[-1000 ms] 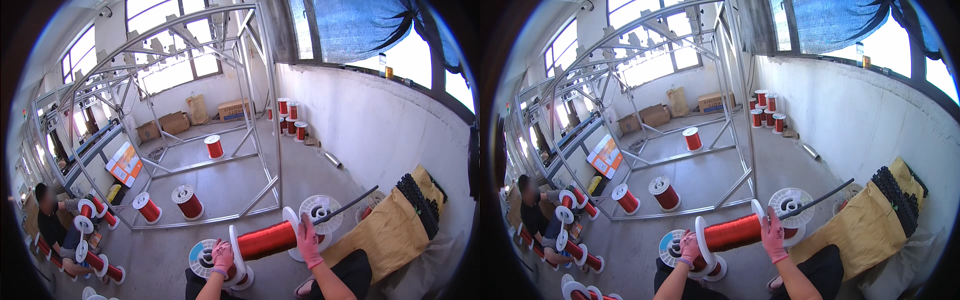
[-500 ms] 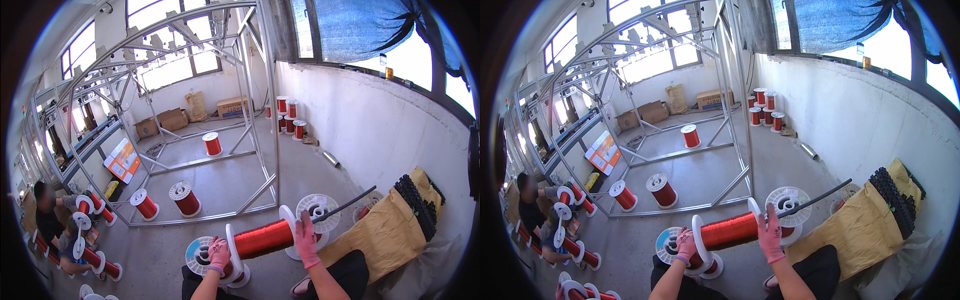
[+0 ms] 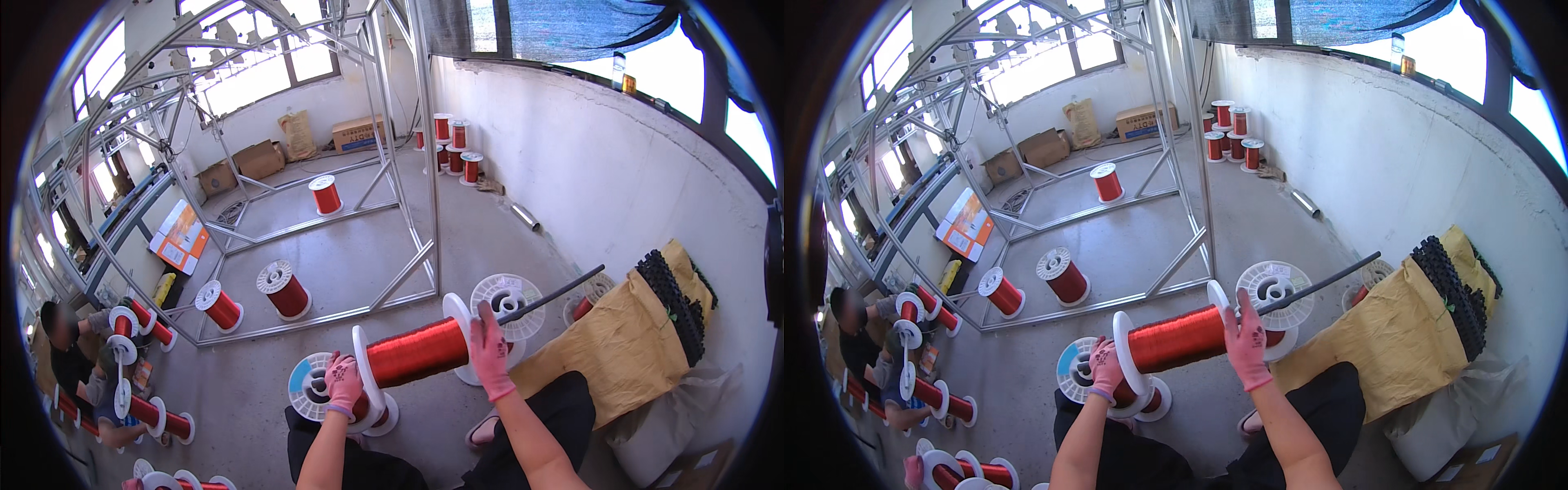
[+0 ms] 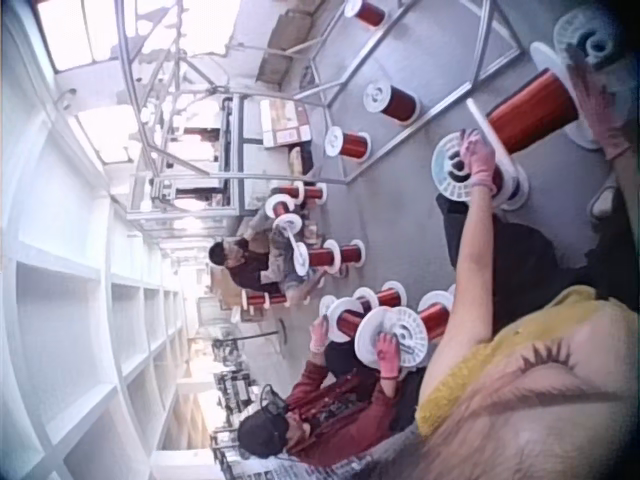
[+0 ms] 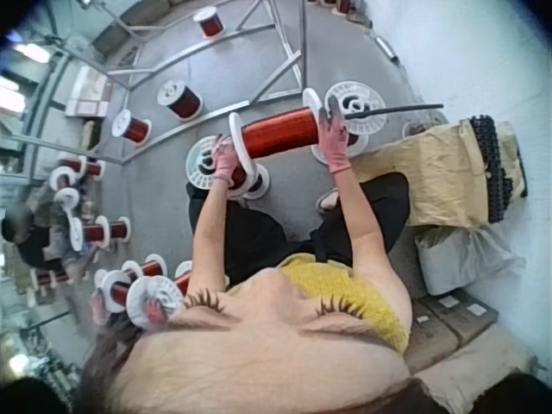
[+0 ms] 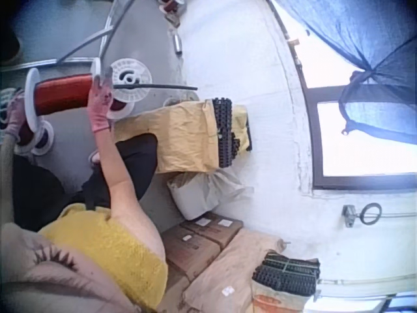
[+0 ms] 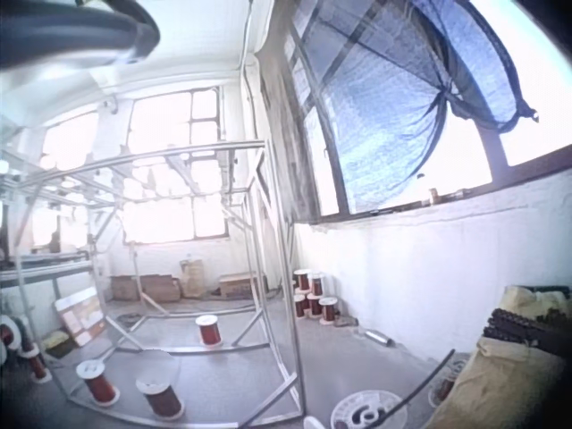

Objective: The person winds red wire between two spools and then threads the wire through a sequence of rollers on a large metal frame.

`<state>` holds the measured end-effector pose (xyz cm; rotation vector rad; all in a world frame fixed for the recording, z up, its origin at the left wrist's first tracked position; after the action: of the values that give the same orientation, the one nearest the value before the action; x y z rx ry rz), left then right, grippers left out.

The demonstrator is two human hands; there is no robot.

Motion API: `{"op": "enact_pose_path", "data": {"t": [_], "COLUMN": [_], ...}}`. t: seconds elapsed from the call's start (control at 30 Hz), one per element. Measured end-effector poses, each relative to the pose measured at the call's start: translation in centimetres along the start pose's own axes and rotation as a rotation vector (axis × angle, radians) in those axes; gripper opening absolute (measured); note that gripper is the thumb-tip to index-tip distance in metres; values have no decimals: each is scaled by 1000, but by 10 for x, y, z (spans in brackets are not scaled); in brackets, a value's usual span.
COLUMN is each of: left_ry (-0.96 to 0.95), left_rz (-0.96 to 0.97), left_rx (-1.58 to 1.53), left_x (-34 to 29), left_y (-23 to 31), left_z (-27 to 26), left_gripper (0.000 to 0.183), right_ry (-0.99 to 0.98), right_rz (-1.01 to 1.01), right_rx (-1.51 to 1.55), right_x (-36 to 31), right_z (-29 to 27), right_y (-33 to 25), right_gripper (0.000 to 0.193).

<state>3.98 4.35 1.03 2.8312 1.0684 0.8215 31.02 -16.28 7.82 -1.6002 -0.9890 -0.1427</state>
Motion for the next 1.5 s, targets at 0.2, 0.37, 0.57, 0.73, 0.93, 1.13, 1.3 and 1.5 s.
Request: {"op": "enact_pose_path", "data": {"t": [0.2,0.37,0.57,0.73,0.93,1.13,1.3,1.5], "left_ry": [0,-19,-82,-24,-23,34,-48,-7], "left_rz": [-13,13,-91,-49,-56,-6,-65,15], "left_rx": [-10,-1,-255,-50,-101,13,-44,20], "left_x": [3,1,-7,-5,0,-6,-5,0], "left_y": [6,-4,-20,-3,-1,-1,-3,4], "left_z": [-6,5,28,7,2,4,2,-3], "left_gripper": [19,20,20,19,20,19,20,21], "right_ry": [-565,34,-51,-385,1,-425,-59,-86], "right_rz": [504,199,-62,338,-26,267,280,-119], "right_rx": [-449,-3,-191,-586,110,-278,-8,-185], "right_x": [-105,-54,-27,-124,3,-102,-79,-18], "right_z": [-5,-29,9,-23,-3,-3,-37,7], "right_y": [42,25,8,59,14,30,39,6], "right_gripper": [37,43,41,42,40,49,40,47]}}
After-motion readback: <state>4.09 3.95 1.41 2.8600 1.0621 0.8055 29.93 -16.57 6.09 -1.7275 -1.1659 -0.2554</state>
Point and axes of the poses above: each hand's wrist, its own x-axis towards the middle knuckle, its own z-axis out of the palm, y = z × x, the point moved 5 cm from there along x, towards the middle knuckle, and after that the axes turned 1 degree about -y, right-handed, at the moved point
